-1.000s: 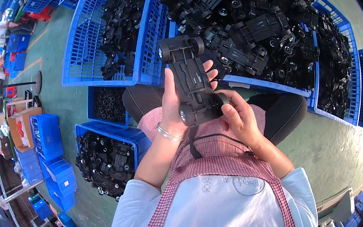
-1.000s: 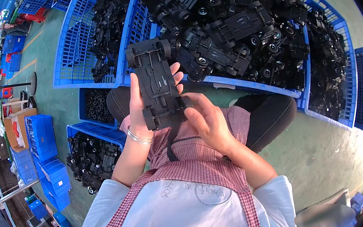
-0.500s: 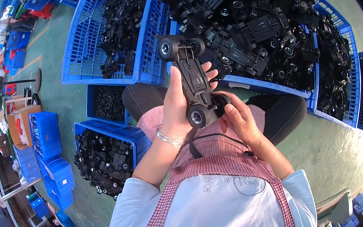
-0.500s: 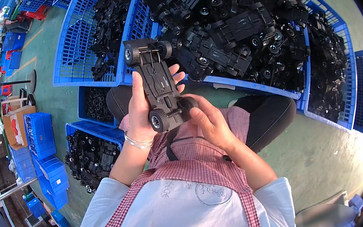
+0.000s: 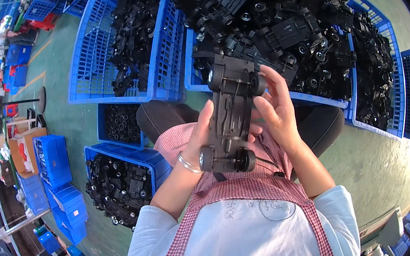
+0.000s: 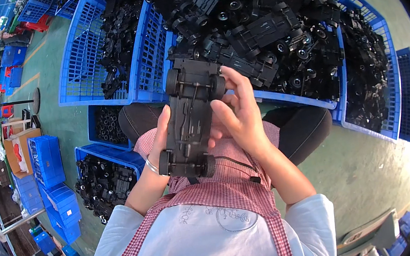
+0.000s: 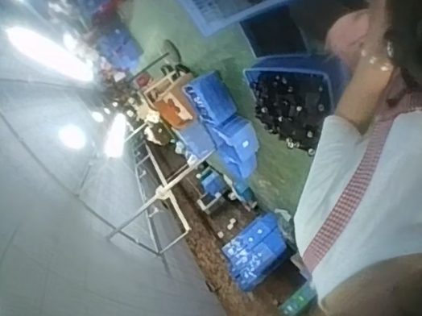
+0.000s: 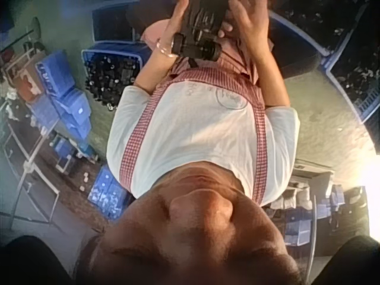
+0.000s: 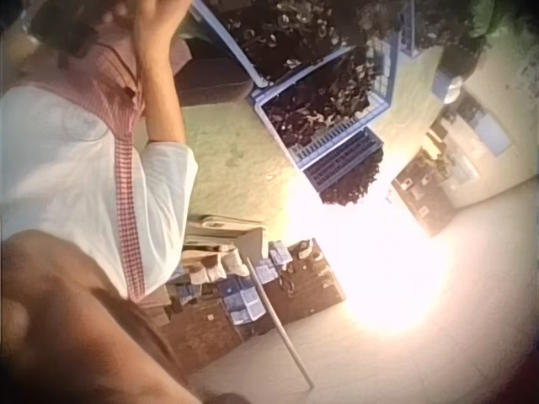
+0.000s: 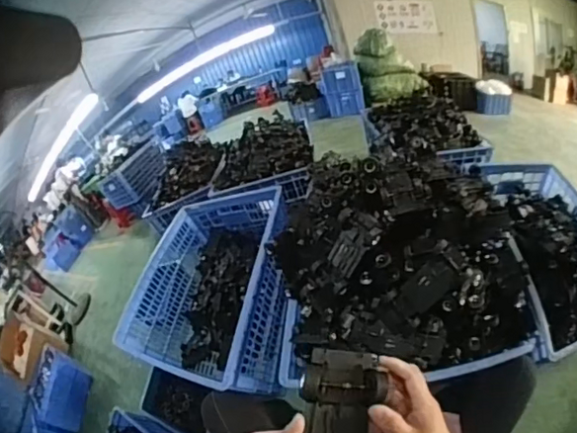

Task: The recorder is inspecting and checking the assembly of toy car chassis and wheels.

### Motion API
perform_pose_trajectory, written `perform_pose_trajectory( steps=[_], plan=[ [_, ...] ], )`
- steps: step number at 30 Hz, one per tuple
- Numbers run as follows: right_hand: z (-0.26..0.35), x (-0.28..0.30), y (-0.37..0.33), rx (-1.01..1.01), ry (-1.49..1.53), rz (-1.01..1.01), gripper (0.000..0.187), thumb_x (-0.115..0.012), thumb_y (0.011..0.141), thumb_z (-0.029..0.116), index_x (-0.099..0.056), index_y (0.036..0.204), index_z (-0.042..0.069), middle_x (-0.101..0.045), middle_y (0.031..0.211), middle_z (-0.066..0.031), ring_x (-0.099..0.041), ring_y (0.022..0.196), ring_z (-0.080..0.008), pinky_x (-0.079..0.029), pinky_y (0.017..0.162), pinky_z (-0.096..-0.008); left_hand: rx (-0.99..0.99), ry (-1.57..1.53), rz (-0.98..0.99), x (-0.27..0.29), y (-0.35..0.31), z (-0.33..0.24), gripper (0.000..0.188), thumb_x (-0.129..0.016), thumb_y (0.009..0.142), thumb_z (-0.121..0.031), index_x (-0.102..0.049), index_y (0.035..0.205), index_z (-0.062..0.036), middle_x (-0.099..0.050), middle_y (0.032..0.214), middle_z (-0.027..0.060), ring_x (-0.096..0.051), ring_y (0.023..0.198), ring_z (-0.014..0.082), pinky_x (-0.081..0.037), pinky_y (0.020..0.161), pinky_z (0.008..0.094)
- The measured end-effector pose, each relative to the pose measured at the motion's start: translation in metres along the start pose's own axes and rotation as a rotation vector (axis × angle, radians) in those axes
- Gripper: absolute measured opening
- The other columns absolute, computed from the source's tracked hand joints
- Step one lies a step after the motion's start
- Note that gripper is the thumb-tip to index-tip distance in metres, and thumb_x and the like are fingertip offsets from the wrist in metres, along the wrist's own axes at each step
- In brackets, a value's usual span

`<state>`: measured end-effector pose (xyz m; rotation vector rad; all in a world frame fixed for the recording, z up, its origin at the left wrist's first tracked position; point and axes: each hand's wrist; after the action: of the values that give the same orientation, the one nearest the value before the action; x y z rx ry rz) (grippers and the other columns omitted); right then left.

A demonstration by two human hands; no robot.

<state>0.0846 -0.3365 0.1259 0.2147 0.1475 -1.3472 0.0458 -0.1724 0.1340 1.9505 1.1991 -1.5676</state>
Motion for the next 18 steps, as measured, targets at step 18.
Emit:
perform_pose_trajectory(
  steps=[18],
  plan=[
    [0.011, -0.016, -0.001, 0.08, -0.323, -0.062, 0.044, -0.065, 0.074, -0.005, -0.052, 0.114, 0.005, -0.04, 0.1, -0.0093, -0.051, 0.09, -0.0175, -0.048, 0.082, -0.0279, 0.047, -0.336, -0.021, 0.021, -0.006, 0.001, 0.078, -0.027, 0.087, -0.062, -0.035, 0.13, 0.0022, -0.048, 0.117, 0.0313, -0.061, 0.085, 0.0386, -0.055, 0.065, 0.042]
  ],
)
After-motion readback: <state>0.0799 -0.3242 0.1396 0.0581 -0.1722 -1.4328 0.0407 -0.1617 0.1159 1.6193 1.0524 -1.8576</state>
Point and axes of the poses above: each hand's wrist, its own y-axis towards the middle knuckle, its own x-axis out of the back of the hand, z = x × y
